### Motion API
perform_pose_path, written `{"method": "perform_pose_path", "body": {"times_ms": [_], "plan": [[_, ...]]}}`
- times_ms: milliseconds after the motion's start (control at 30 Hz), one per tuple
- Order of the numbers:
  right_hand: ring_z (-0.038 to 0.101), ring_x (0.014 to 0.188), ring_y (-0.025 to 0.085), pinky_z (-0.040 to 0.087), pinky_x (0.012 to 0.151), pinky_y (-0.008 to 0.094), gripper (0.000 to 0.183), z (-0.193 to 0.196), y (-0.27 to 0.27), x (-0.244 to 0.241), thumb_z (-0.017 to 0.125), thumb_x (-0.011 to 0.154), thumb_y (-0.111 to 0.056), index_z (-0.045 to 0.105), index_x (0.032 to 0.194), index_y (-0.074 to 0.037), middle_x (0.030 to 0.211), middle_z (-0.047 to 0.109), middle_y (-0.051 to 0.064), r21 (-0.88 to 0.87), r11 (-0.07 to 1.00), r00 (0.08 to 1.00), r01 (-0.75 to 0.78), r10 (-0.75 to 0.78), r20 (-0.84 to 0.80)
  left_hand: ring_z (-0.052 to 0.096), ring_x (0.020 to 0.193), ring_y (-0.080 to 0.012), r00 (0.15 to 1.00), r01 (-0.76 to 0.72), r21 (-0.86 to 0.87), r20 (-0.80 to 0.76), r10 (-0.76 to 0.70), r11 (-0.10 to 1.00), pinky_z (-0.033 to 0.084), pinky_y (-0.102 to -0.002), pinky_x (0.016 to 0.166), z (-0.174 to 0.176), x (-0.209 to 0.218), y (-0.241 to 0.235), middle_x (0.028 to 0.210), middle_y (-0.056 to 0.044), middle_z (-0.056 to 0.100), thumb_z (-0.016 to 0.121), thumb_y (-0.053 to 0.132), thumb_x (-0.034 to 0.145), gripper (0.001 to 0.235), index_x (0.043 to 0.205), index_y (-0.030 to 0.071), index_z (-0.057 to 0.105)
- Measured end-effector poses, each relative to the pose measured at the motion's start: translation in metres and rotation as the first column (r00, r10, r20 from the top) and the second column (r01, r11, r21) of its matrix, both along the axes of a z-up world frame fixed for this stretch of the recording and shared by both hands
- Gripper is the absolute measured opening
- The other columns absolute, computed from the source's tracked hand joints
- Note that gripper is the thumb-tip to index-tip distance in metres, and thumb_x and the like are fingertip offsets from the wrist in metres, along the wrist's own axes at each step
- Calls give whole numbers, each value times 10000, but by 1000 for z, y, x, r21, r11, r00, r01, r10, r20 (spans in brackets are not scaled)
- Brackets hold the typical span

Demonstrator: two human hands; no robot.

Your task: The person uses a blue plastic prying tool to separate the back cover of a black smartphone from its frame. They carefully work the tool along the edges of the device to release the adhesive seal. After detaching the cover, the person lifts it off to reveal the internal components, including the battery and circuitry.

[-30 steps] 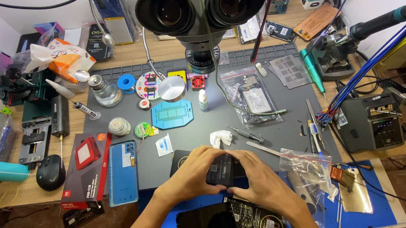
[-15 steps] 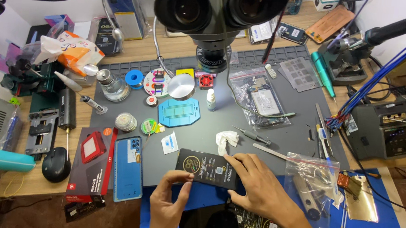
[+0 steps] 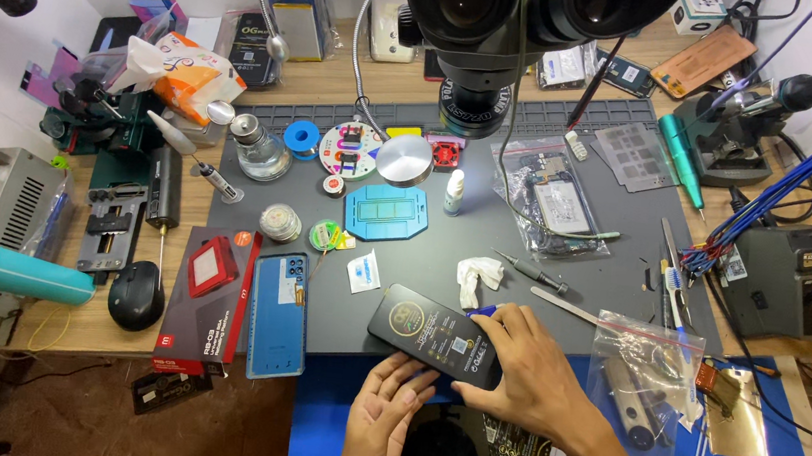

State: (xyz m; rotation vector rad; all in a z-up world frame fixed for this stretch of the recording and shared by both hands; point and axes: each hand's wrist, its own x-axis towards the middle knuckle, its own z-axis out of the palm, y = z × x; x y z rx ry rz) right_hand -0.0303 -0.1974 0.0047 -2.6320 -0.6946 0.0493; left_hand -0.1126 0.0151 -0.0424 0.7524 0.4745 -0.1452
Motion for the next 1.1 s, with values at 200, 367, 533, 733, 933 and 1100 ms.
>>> {"method": "perform_pose_path", "body": {"times_ms": [200,367,533,733,933,1100], "plan": [[624,969,158,526,852,321,757,24,18,-18,921,696,-509,659,1327,-181,1088,563,-5,297,928,920,224,-101,-378,601,1249,-234,942,5,-6,336,-2,1000,453,-404,1118,5,24,8,1336,-135,638,845,133,855,667,1425,84,502],[628,972,117,500,901,267,660,30,31,-17,915,721,-464,712,1299,-217,1048,539,-26,337,885,843,321,-105,-527,611,1349,-481,948,79,-44,313,-61,996,548,-535,1042,33,49,18,1472,-292,602,852,175,819,894,1572,164,371],[571,931,127,470,882,261,620,32,32,-13,901,721,-447,758,1278,-216,1010,535,-28,351,857,790,377,-100,-605,648,1302,-479,947,88,-47,313,-69,995,574,-518,1006,29,55,22,1437,-298,634,877,207,783,830,1486,131,441],[566,937,119,464,911,252,601,31,33,-9,890,739,-428,763,1290,-225,1006,523,-37,328,857,768,398,-115,-630,648,1306,-472,972,74,-25,226,-67,997,534,-540,1078,32,57,24,1427,-292,649,866,158,755,822,1473,110,468],[584,965,113,485,910,270,601,33,30,-7,850,737,-484,754,1274,-232,1037,557,-50,274,868,765,413,-167,-622,650,1242,-290,987,82,63,130,-90,995,550,-414,1029,29,58,29,1307,-173,682,838,125,779,682,1389,130,533],[550,972,119,455,929,259,613,26,27,-6,835,755,-468,773,1297,-188,1013,541,-37,337,840,766,426,-136,-628,637,1231,-307,980,65,-30,191,-58,997,551,-462,1031,25,59,29,1314,-181,670,799,134,830,670,1436,108,514]]}}
